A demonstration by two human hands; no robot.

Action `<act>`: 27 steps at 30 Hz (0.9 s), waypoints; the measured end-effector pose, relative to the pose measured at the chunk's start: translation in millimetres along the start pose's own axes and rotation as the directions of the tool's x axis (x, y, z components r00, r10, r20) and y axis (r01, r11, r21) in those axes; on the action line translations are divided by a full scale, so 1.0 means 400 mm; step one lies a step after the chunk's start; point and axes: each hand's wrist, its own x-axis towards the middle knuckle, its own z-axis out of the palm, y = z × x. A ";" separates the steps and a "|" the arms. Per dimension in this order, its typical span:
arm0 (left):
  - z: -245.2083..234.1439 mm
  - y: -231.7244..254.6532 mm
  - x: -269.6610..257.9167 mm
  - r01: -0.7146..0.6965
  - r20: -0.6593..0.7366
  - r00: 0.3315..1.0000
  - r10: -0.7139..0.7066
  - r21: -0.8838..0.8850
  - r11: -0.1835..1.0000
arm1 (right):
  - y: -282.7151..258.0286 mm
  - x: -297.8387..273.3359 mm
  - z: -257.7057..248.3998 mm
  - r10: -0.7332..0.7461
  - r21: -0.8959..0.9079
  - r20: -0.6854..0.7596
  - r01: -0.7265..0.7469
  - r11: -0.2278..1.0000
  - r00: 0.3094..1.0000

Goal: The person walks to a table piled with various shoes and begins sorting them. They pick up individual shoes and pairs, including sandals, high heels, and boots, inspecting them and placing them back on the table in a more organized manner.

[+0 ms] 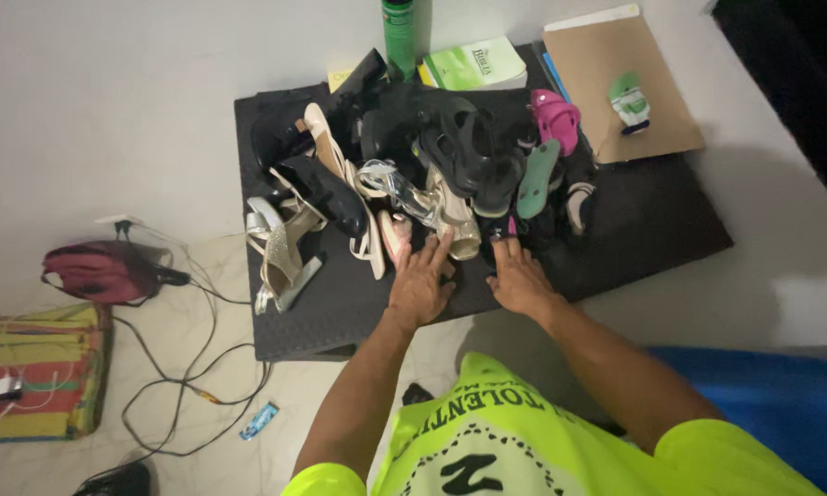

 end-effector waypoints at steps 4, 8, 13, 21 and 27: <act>0.003 0.011 -0.003 0.013 -0.023 1.000 -0.013 -0.004 1.000 | -0.017 -0.008 -0.011 0.029 0.007 0.003 -0.029 1.000 1.000; -0.003 0.024 -0.004 0.046 0.004 0.999 -0.046 0.017 0.999 | -0.024 -0.005 -0.020 0.045 -0.001 0.022 -0.045 0.999 0.999; 0.002 0.035 -0.006 0.069 -0.011 0.998 -0.069 0.037 0.997 | 0.002 -0.005 -0.009 -0.015 -0.008 0.022 0.015 1.000 1.000; 0.040 0.067 0.011 0.153 -0.113 0.984 -0.139 0.122 0.981 | 0.086 0.031 -0.002 -0.215 -0.053 0.083 0.219 0.974 0.973; 0.075 0.092 0.004 0.197 -0.201 0.965 -0.170 0.119 0.973 | 0.112 0.029 -0.008 -0.287 -0.004 0.078 0.288 0.957 0.955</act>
